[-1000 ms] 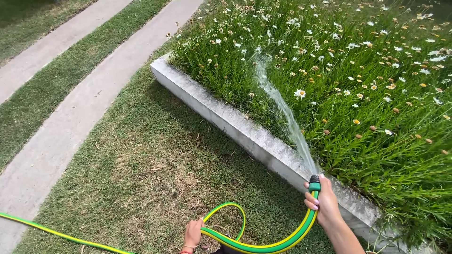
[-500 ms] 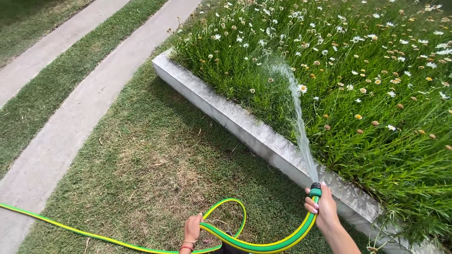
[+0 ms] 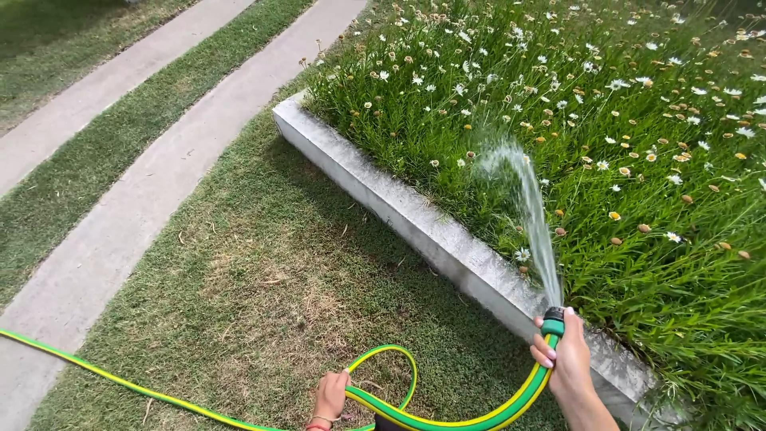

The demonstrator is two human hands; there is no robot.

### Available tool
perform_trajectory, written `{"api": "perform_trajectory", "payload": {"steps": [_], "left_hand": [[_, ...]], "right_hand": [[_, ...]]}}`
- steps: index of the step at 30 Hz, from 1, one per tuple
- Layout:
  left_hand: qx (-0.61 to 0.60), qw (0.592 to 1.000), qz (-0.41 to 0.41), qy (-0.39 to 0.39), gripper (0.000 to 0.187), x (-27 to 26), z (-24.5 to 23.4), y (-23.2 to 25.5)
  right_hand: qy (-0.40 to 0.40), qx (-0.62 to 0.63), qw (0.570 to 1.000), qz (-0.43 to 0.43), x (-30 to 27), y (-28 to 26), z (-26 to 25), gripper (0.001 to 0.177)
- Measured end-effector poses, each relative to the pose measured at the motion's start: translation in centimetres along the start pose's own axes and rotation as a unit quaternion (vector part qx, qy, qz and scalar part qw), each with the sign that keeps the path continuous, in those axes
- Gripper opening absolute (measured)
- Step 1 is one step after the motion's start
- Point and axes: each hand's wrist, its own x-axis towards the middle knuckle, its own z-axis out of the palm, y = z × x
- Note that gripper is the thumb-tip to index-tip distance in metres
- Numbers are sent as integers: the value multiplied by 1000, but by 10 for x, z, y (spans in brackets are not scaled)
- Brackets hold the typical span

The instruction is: Watering a bed of white flowers in a raised garden bed using a garden hose.

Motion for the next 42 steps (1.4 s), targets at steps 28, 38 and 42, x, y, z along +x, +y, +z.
{"api": "perform_trajectory", "payload": {"steps": [28, 38, 42], "left_hand": [[-36, 999, -31, 14, 51, 4, 4, -7], [-53, 998, 28, 2, 53, 16, -8, -13], [-46, 999, 12, -9, 50, 17, -10, -11]], "right_hand": [[-44, -60, 995, -66, -1, -24, 47, 21], [-33, -42, 996, -74, -20, -20, 54, 23], [-28, -28, 996, -74, -16, -12, 51, 22]]}}
